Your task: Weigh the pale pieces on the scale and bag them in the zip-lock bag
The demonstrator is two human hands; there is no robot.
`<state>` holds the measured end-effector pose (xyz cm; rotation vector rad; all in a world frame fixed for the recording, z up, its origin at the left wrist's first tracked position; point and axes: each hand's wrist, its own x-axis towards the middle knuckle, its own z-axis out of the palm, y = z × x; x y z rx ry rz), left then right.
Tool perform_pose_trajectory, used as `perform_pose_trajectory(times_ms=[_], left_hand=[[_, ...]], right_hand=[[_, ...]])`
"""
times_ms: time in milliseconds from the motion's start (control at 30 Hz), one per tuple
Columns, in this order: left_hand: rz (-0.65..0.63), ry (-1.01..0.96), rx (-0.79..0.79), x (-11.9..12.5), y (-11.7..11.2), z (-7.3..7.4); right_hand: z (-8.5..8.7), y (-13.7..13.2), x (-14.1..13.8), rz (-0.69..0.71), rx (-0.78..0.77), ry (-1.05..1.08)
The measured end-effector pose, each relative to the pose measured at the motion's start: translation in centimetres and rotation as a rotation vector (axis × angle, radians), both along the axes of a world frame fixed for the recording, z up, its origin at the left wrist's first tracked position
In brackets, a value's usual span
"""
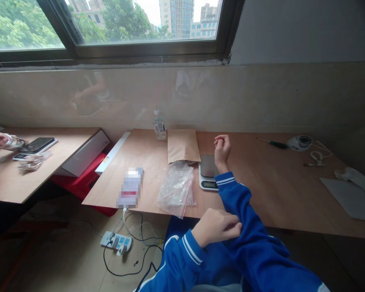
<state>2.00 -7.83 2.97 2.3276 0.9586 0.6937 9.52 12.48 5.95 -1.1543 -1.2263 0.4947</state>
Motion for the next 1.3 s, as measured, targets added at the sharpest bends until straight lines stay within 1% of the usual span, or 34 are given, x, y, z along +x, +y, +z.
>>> perform_pose_trajectory(times_ms=[33,67,100,200,267,300,333,400,467,567,733,833,933,1000,1067,1167,1233,1300], left_hand=[[0.021,-0.004,0.046,-0.5,0.3,0.2],[0.074,-0.018,0.087,-1.1,0.9,0.4],[0.168,-0.042,0.126,-1.7,1.6,0.7],[0.562,-0.087,0.243,-4.3,4.7,0.8],[0.830,-0.044,0.293,-6.1,6.8,0.1],[0.887,0.015,0.289,-7.0,7.6,-0.5],[0.900,0.078,0.273,-7.8,8.3,-1.2],[0.809,0.181,0.215,-9.0,8.9,-2.6],[0.732,0.229,0.152,-9.8,8.8,-3.9],[0.723,0.235,0.131,-10.2,8.3,-4.8],[0.777,0.194,0.130,-10.2,8.2,-4.9],[0.810,0.145,0.130,-10.5,8.7,-5.0],[0.856,0.068,0.130,-11.1,9.4,-5.3],[0.901,-0.008,0.132,-11.4,10.0,-5.1],[0.960,-0.103,0.147,-11.5,10.6,-4.4],[1.031,-0.276,0.210,-11.1,11.3,-2.4],[1.054,-0.383,0.257,-10.6,11.6,-0.9],[1.102,-0.497,0.306,-10.3,12.0,0.3]], right_hand=[[-0.5,-0.7,-0.5,0.014,0.003,-0.056],[-1.1,-1.4,-1.0,0.037,0.006,-0.121],[-1.6,-2.0,-1.5,0.067,0.006,-0.190],[-3.2,-3.7,-3.2,0.199,-0.031,-0.379],[-4.1,-4.1,-4.6,0.273,-0.064,-0.540],[-4.3,-4.1,-5.2,0.285,-0.079,-0.645],[-4.5,-3.9,-5.9,0.283,-0.094,-0.768],[-4.6,-3.1,-6.8,0.262,-0.124,-0.999],[-4.4,-2.1,-7.1,0.262,-0.150,-1.128],[-4.0,-1.0,-6.7,0.273,-0.158,-1.144],[-2.7,-0.5,-5.2,0.269,-0.141,-1.125],[-1.3,0.0,-4.7,0.256,-0.115,-1.109],[0.4,0.7,-4.3,0.213,-0.070,-1.088],[1.5,0.8,-4.0,0.165,-0.006,-1.067],[2.3,0.6,-3.8,0.128,0.067,-1.058],[2.8,-0.5,-3.5,0.118,0.132,-1.075],[2.7,-1.5,-3.3,0.092,0.144,-1.073],[2.4,-2.5,-3.3,0.051,0.140,-1.053]])
